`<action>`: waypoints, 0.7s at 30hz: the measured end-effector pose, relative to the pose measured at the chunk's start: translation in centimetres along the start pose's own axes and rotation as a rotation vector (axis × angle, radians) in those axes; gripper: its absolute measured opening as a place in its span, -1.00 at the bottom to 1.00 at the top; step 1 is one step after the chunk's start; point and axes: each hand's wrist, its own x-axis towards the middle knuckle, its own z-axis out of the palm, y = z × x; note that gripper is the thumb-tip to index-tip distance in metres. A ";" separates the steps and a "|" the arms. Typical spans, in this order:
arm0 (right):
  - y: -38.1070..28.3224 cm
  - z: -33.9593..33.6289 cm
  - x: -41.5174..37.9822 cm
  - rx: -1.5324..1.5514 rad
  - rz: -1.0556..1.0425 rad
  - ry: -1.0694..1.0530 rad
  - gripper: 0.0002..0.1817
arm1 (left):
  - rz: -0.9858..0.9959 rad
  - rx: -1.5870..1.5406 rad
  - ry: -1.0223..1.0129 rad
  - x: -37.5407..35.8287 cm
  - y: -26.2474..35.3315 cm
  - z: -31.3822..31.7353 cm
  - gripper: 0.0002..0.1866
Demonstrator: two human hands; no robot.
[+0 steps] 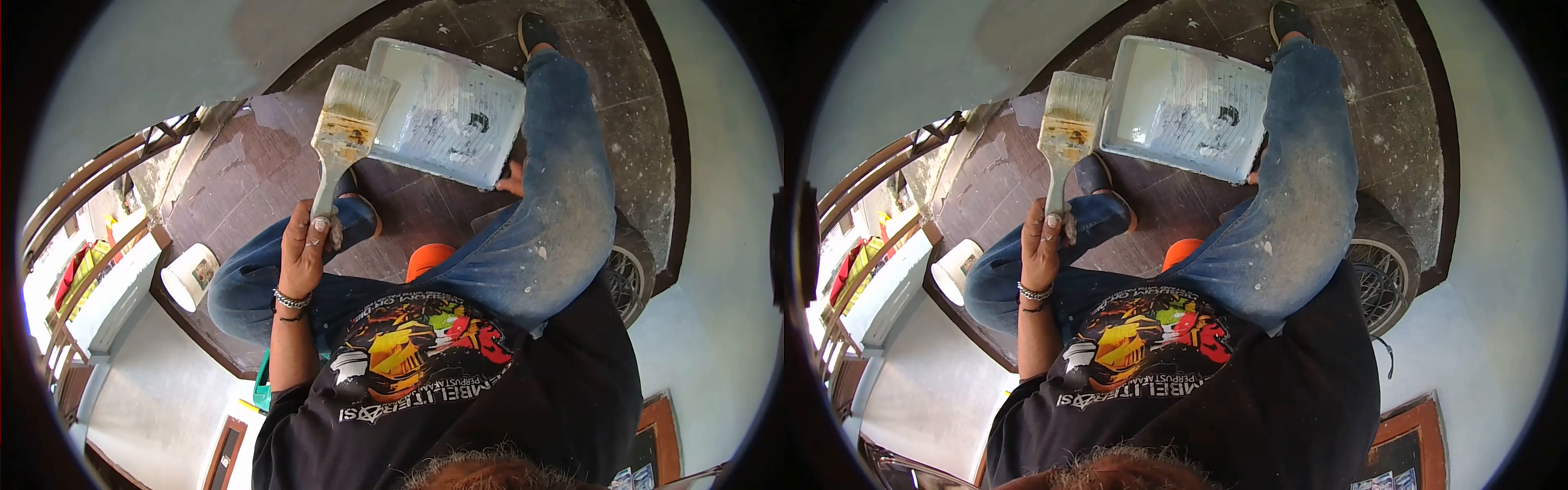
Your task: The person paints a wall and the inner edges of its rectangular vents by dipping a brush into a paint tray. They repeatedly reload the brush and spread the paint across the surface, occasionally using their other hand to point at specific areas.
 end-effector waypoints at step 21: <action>-3.2 3.8 -4.2 0.122 -0.066 -0.178 -0.50 | 0.051 0.035 -0.011 0.2 -0.1 0.6 -0.76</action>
